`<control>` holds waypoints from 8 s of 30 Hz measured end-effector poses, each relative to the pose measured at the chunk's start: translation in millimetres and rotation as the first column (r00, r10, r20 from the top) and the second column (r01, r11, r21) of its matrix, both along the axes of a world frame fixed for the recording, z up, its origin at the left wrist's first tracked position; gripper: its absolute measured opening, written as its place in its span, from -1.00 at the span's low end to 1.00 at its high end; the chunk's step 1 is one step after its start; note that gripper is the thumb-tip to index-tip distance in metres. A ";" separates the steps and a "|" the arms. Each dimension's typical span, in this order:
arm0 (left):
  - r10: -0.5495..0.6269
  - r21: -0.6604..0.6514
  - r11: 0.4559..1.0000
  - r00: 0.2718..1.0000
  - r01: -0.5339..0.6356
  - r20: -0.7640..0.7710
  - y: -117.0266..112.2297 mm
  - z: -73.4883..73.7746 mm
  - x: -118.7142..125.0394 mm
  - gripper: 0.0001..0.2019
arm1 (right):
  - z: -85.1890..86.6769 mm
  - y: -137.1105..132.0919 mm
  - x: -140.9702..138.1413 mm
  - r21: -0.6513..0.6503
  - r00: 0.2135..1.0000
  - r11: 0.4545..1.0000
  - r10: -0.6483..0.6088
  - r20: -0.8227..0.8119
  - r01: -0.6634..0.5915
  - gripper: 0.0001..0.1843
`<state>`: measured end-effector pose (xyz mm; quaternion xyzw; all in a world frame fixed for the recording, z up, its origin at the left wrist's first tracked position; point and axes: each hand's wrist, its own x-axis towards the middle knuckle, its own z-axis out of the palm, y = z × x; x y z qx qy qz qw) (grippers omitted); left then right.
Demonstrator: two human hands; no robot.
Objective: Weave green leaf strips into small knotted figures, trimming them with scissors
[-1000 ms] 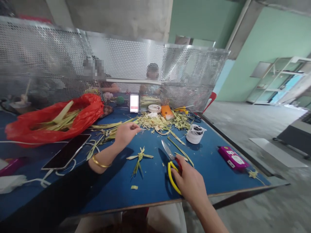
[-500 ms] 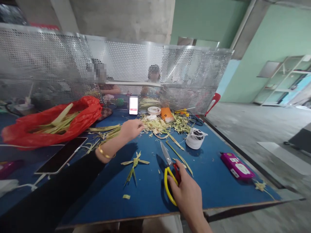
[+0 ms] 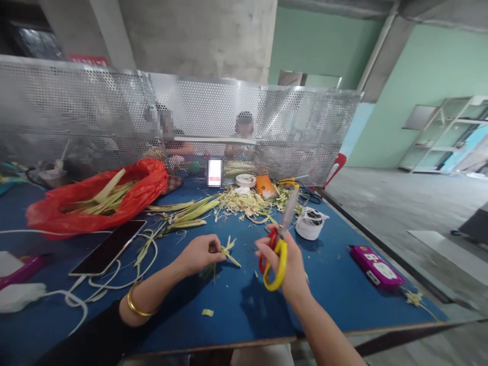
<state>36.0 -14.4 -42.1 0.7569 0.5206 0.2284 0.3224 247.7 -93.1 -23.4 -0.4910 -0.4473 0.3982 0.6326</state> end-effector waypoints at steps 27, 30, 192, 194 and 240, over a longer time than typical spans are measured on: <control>0.500 -0.629 0.775 0.542 0.068 0.675 -8.8 6.3 9.9 -0.73 | -21.4 68.6 -32.7 -0.149 0.930 0.921 0.366 0.010 -0.361 -0.36; 0.566 -0.627 0.779 0.425 0.003 0.706 -3.2 7.8 5.2 -0.78 | -14.0 72.3 -15.7 -0.134 0.901 0.946 0.321 0.291 -0.294 -0.40; 0.041 -0.181 0.977 0.743 0.109 0.668 -7.8 19.9 1.7 -0.47 | -6.2 51.9 -27.8 -0.313 0.838 0.782 0.533 -0.113 -0.539 -0.46; 0.019 -0.163 0.980 0.757 0.116 0.653 -9.0 19.3 2.8 -0.48 | -9.3 50.6 -28.9 -0.306 0.820 0.764 0.557 -0.131 -0.568 -0.51; 0.479 -0.459 0.874 0.434 -0.156 0.763 -1.7 4.1 2.9 -0.74 | 5.9 55.5 10.4 -0.338 0.579 0.869 0.494 0.649 -0.362 -0.53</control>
